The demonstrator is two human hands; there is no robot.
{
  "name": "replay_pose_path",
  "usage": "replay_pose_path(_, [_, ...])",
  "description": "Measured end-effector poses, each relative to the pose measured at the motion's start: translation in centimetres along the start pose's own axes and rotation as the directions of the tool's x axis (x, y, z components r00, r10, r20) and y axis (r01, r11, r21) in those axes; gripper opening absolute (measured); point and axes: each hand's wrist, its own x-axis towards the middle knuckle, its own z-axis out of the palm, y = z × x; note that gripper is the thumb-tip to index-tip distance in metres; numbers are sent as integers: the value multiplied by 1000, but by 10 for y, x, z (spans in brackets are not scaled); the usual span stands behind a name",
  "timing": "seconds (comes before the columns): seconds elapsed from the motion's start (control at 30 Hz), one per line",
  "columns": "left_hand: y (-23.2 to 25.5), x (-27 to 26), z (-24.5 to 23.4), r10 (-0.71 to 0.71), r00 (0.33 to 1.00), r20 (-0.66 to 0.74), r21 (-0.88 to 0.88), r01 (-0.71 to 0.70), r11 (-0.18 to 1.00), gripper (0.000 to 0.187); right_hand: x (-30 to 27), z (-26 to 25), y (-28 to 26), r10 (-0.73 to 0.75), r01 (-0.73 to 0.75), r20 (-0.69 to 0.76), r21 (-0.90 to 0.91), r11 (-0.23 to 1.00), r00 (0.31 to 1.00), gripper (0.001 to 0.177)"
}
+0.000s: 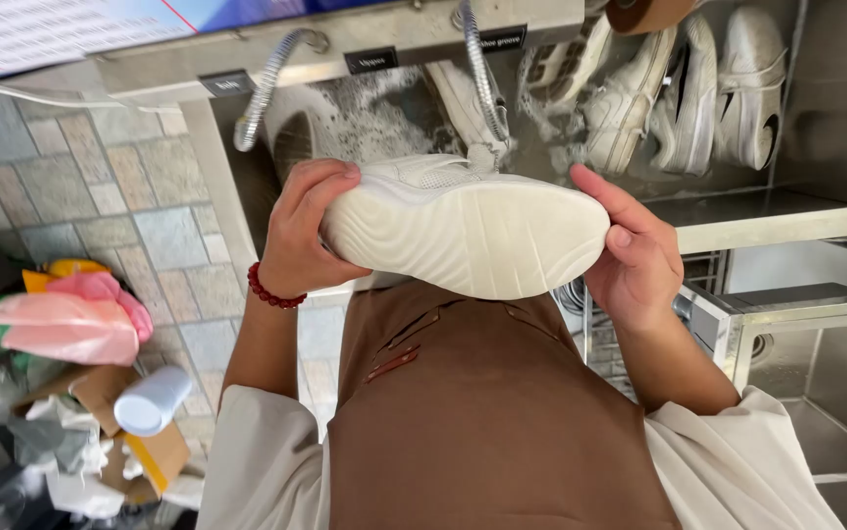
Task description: Cleaning and scrubbing sneakers using a specialized shoe washing station with water nozzles and brushes.
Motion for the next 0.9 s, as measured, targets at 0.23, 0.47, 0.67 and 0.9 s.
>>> replay_pose_path(0.23, [12,-13,-58,35,994,-108,53,-29,998,88,-2,86,-10,-232,243,105,-106,964,967,66])
replay_pose_path(0.47, [39,-26,-105,108,968,-225,82,-92,992,91,-10,148,-20,-386,412,191,-123,903,902,68])
replay_pose_path(0.67, [53,-37,-89,197,909,-369,246,-109,963,96,-12,204,-30,-415,436,190,-82,896,890,78])
replay_pose_path(0.9, [35,-81,7,-137,965,-224,170,177,969,98,10,127,91,-371,362,15,-258,896,928,73])
